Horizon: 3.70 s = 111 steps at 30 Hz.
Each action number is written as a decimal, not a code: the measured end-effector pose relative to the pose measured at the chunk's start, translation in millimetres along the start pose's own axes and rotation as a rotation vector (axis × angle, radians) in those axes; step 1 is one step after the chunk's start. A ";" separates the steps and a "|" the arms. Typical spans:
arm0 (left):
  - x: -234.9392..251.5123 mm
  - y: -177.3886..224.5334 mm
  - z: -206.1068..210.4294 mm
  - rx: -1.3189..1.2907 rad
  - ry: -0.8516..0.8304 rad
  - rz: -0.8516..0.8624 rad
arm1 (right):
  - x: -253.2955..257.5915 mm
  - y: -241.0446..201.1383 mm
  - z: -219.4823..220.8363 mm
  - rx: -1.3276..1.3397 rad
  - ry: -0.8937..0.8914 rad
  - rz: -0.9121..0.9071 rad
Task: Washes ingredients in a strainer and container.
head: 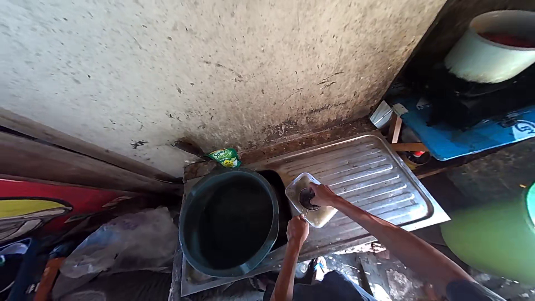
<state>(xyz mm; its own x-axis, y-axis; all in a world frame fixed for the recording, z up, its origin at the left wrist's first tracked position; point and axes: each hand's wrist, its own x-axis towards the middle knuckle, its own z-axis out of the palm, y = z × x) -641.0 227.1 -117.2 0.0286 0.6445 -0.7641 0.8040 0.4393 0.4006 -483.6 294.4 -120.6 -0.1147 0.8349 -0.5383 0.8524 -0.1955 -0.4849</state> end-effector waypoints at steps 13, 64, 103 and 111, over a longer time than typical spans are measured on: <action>-3.5 4.2 0.3 0.055 0.021 -0.003 | 0.1 -12.6 12.6 -0.141 0.158 0.051; 6.3 -5.1 -13.1 -0.006 0.015 -0.004 | 19.4 -28.8 41.4 0.183 0.185 0.047; -17.2 -14.5 6.4 0.076 0.117 0.081 | 21.7 -12.6 40.9 0.069 0.316 -0.063; -16.0 -10.2 8.5 0.078 0.103 0.064 | 14.8 -12.0 63.1 -0.051 0.470 -0.275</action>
<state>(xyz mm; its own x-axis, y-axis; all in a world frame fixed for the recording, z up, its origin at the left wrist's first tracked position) -644.6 207.0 -113.3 0.0237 0.7323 -0.6806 0.8465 0.3476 0.4034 -527.8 276.6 -166.2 -0.1066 0.9940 -0.0244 0.8479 0.0781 -0.5243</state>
